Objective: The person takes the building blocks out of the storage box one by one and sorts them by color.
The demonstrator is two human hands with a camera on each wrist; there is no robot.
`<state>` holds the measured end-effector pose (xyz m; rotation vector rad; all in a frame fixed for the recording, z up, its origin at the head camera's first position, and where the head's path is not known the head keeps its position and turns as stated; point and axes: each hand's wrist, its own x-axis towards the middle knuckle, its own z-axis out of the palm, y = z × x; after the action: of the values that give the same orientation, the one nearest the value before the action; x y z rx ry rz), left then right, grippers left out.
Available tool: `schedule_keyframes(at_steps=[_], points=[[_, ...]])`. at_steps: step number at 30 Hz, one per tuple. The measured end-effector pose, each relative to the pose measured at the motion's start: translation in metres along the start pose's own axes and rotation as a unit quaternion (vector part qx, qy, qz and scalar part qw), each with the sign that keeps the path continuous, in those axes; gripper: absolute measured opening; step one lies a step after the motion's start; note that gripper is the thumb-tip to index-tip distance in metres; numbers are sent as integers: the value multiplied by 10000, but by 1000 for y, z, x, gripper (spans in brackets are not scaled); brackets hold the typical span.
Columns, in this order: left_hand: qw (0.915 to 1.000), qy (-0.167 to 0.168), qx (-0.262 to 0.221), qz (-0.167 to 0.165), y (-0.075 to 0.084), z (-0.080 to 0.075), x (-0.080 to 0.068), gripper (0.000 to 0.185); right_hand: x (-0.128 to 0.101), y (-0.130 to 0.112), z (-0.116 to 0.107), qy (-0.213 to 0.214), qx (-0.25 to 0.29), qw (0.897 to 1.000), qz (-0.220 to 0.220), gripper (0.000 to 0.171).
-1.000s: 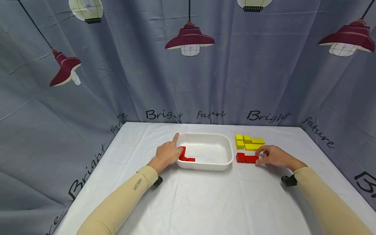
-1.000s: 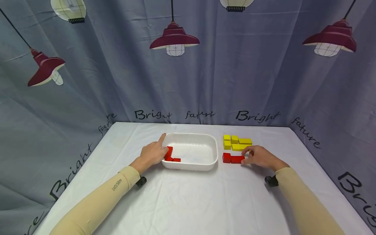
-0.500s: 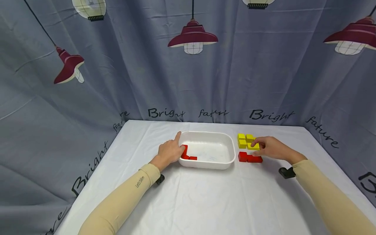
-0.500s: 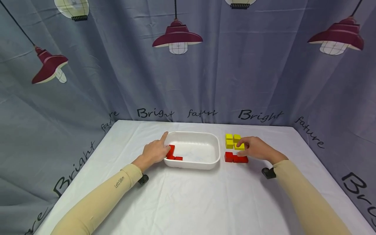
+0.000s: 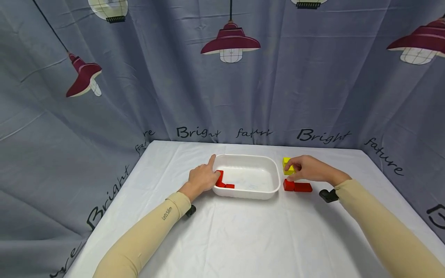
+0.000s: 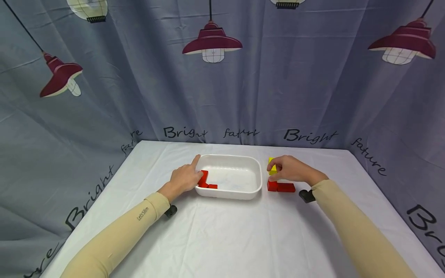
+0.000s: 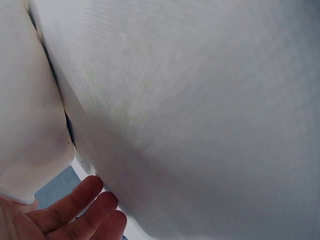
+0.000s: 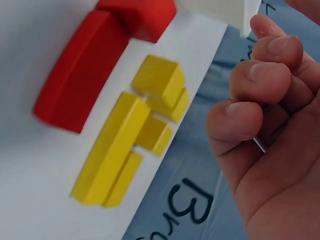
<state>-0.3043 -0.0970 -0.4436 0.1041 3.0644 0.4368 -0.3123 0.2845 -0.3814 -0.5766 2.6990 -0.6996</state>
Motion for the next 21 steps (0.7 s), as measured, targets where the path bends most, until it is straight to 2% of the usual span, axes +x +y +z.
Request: schedule_keyframes(at_steps=[6, 21], points=[[10000, -2, -21, -28, 0, 1, 0, 70, 13, -15, 0, -196, 23, 9994, -273, 32], [10000, 11, 48, -6, -1, 1, 1, 71, 44, -60, 7, -806, -274, 9952, -487, 31]])
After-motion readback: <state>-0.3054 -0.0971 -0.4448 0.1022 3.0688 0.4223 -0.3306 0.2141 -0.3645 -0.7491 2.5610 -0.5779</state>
